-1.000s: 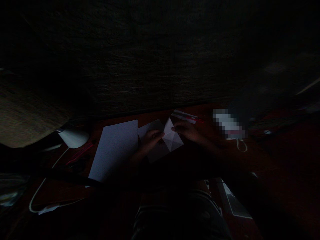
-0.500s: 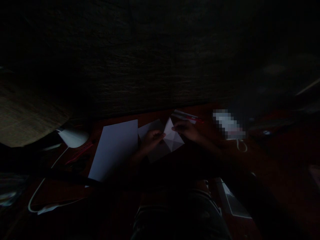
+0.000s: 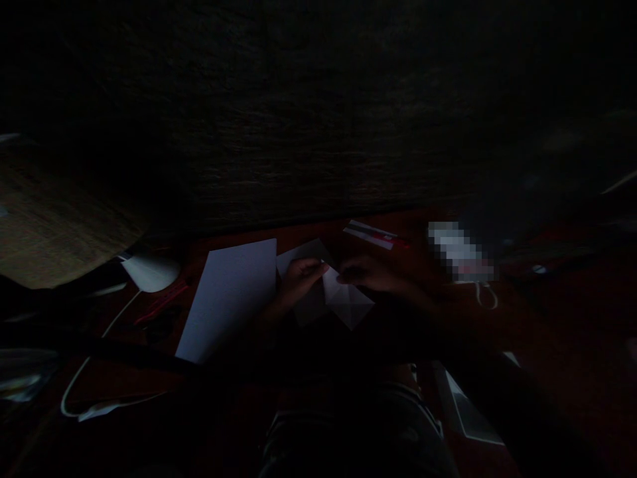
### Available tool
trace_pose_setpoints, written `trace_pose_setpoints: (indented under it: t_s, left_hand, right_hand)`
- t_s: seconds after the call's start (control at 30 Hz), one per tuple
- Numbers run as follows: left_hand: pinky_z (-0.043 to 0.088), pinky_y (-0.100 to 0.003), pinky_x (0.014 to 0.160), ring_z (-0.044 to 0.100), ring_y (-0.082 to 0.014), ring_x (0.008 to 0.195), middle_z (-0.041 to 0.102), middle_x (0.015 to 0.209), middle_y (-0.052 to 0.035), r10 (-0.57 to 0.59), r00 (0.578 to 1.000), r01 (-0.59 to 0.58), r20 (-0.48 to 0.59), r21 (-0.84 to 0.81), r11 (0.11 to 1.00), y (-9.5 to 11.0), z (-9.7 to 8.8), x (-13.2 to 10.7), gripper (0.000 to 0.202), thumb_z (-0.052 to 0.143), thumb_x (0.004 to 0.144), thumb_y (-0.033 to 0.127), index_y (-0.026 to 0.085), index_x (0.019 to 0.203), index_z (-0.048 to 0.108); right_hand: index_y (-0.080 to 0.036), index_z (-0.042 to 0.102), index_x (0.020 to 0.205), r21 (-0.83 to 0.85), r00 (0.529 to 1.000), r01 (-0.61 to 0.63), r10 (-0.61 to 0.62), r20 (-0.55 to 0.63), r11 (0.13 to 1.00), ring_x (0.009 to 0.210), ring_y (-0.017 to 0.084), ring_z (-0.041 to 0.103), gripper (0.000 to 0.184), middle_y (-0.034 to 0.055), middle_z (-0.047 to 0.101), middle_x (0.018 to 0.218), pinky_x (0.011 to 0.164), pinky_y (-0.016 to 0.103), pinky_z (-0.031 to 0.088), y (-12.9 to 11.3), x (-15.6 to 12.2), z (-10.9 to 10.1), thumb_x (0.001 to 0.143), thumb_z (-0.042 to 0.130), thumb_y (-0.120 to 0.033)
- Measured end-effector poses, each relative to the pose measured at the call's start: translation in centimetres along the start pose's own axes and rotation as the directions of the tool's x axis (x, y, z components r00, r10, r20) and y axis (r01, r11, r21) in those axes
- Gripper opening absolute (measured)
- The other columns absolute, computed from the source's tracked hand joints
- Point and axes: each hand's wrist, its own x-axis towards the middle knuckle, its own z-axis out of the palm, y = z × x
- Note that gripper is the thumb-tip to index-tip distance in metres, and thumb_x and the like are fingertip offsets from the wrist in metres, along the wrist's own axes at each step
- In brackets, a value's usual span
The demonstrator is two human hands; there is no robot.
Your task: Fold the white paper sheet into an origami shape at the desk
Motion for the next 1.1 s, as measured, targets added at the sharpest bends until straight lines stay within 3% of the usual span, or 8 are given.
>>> trace_pose_setpoints:
  t_s: [0.23,0.53,0.87,1.1]
  left_hand:
    - [0.042,-0.025,0.055,0.055,-0.0124,0.054,0.059,0.057,0.0013,0.045,0.999,-0.046,-0.008,-0.053,0.998,0.44,0.3,-0.21,0.043,0.08,0.077,0.055,0.018,0.062,0.064]
    - [0.045,-0.025,0.057,0.058,-0.0126,0.056,0.064,0.061,0.0014,0.046,0.994,-0.058,-0.1,-0.125,0.99,0.6,0.27,-0.1,0.03,0.085,0.072,0.045,0.019,0.07,0.07]
    - [0.04,-0.024,0.057,0.053,-0.0114,0.058,0.057,0.061,0.0039,-0.054,0.986,0.002,-0.158,-0.31,0.951,0.66,0.61,-0.05,0.022,0.081,0.065,0.035,0.019,0.065,0.065]
    - [0.04,-0.024,0.057,0.055,-0.0135,0.062,0.061,0.065,0.0026,0.045,0.982,-0.054,-0.184,-0.044,0.998,0.44,0.5,-0.17,0.028,0.081,0.071,0.045,0.02,0.073,0.067]
  right_hand:
    - [-0.019,0.062,0.069,-0.05,0.998,0.062,-0.062,0.006,0.997,0.062,0.013,0.045,0.03,-0.003,0.052,0.063,0.06,0.028,0.034,-0.35,-0.1,-0.39,0.078,0.068,-0.047]
    - [-0.019,0.058,0.068,-0.057,0.997,0.077,-0.075,0.028,0.995,0.06,0.012,0.044,0.031,-0.0032,0.052,0.063,0.059,0.027,0.033,0.18,-0.02,-0.08,0.079,0.067,-0.047]
    - [-0.019,0.058,0.067,0.022,0.998,0.053,-0.054,0.021,0.998,0.062,0.013,0.042,0.035,-0.0038,0.047,0.064,0.059,0.027,0.032,-0.36,0.0,0.33,0.077,0.07,-0.05]
    - [-0.019,0.057,0.067,-0.033,0.997,0.068,-0.067,0.031,0.997,0.061,0.012,0.042,0.033,-0.0038,0.048,0.063,0.058,0.026,0.032,0.01,0.0,0.49,0.079,0.069,-0.048]
